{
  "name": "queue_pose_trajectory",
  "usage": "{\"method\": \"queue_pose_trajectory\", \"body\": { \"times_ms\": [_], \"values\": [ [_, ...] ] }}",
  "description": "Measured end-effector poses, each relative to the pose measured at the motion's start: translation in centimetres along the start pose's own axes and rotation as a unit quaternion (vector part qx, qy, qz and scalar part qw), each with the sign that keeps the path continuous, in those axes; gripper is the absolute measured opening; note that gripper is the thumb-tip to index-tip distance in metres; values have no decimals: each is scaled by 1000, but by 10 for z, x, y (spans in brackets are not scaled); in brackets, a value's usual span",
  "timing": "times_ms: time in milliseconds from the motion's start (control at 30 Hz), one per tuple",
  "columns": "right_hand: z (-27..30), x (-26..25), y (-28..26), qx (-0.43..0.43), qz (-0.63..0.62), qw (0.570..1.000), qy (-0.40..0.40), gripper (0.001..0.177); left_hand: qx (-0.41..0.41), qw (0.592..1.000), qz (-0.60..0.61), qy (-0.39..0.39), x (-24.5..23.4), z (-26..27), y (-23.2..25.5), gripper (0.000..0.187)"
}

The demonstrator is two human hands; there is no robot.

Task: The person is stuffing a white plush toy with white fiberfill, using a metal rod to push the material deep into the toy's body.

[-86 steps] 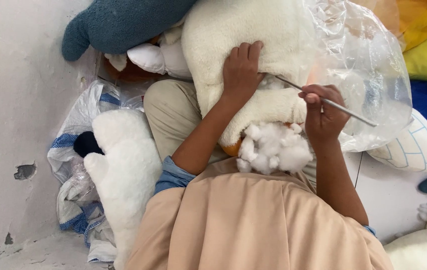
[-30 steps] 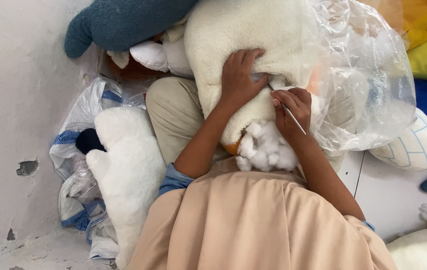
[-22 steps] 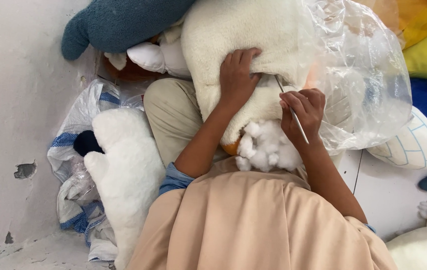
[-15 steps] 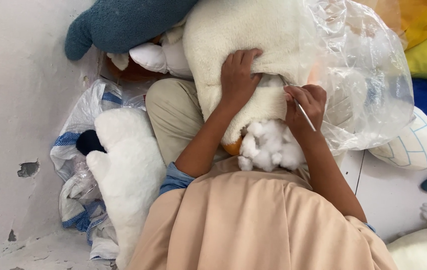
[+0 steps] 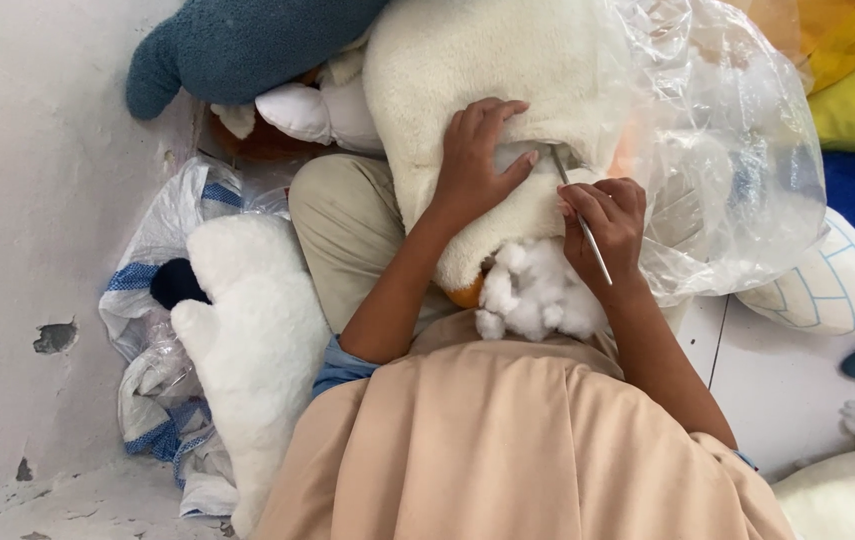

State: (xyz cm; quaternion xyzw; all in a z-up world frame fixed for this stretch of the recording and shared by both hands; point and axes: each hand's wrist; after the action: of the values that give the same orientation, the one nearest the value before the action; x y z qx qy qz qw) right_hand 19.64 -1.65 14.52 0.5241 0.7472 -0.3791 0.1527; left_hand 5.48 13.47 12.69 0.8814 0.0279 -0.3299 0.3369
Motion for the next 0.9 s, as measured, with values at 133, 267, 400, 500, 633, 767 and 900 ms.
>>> {"method": "queue_pose_trajectory", "body": {
  "times_ms": [133, 267, 400, 500, 633, 767, 900],
  "values": [
    [-1, -2, -9, -19, 8, 1000, -5, 16, 36, 999, -24, 19, 11, -4, 21, 28],
    [1, -2, -9, -36, 18, 999, -5, 18, 81, 995, -62, 1, 33, -18, 33, 29],
    [3, -6, -7, -34, 10, 999, -6, 19, 68, 995, -53, -46, 54, -30, 32, 28],
    [7, -6, -3, -19, 21, 1000, -9, 20, 79, 992, -100, -2, 57, -30, 32, 9],
    [12, -16, -2, 17, -31, 999, 12, 11, 27, 987, -151, 49, 16, -23, 34, 17],
    [21, -28, 15, 125, -146, 981, 31, 22, -24, 963, -213, 161, -41, 9, 4, 17],
    [21, -50, 31, 224, -398, 884, 102, 26, -59, 927, -308, 206, -107, 60, -14, 18]
  ]
}}
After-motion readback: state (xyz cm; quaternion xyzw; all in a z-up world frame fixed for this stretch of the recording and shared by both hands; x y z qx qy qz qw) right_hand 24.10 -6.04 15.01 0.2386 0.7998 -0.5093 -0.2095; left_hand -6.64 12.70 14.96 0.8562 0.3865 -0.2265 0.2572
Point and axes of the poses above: each hand's wrist, its own z-axis away from the middle knuckle, its own x-axis out of the palm, y = z × x, and after that the axes turned 7 degrees about x, right-handed
